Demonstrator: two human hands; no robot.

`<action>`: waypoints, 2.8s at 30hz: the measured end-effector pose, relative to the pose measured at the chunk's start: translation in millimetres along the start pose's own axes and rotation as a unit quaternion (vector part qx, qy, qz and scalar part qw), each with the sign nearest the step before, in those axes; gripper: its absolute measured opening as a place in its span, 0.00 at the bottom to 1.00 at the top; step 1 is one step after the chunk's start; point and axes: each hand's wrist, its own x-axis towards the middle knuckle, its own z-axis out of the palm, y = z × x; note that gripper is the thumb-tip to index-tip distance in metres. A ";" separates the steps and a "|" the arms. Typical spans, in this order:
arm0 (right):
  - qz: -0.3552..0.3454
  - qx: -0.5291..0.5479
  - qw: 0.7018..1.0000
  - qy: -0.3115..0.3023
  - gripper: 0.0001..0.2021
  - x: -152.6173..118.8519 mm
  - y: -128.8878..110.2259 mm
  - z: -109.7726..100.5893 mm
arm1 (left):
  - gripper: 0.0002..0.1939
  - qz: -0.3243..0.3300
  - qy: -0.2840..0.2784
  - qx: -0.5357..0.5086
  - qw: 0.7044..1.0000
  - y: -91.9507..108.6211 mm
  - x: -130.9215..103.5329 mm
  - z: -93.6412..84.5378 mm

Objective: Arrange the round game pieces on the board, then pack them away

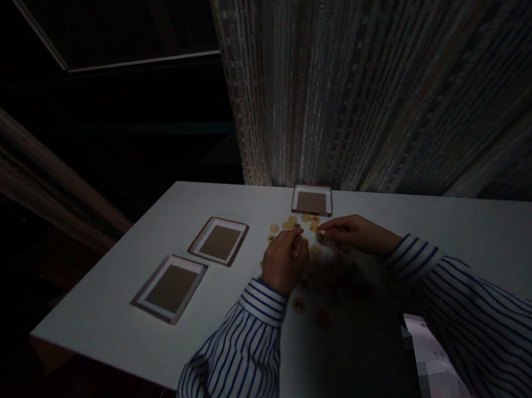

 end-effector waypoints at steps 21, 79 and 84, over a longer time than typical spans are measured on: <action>0.021 0.112 0.993 -0.033 0.19 -12.7 -23.4 6.7 | 0.11 0.105 0.018 -0.018 0.994 2.2 -3.5 3.8; -0.081 -0.502 0.859 -0.057 0.16 27.8 -5.9 12.4 | 0.09 -0.214 0.096 -0.139 0.962 -20.6 9.2 -16.0; -0.080 -0.517 0.846 -0.101 0.17 16.4 -9.2 13.1 | 0.09 -0.206 0.093 -0.121 0.967 -20.0 8.5 -15.3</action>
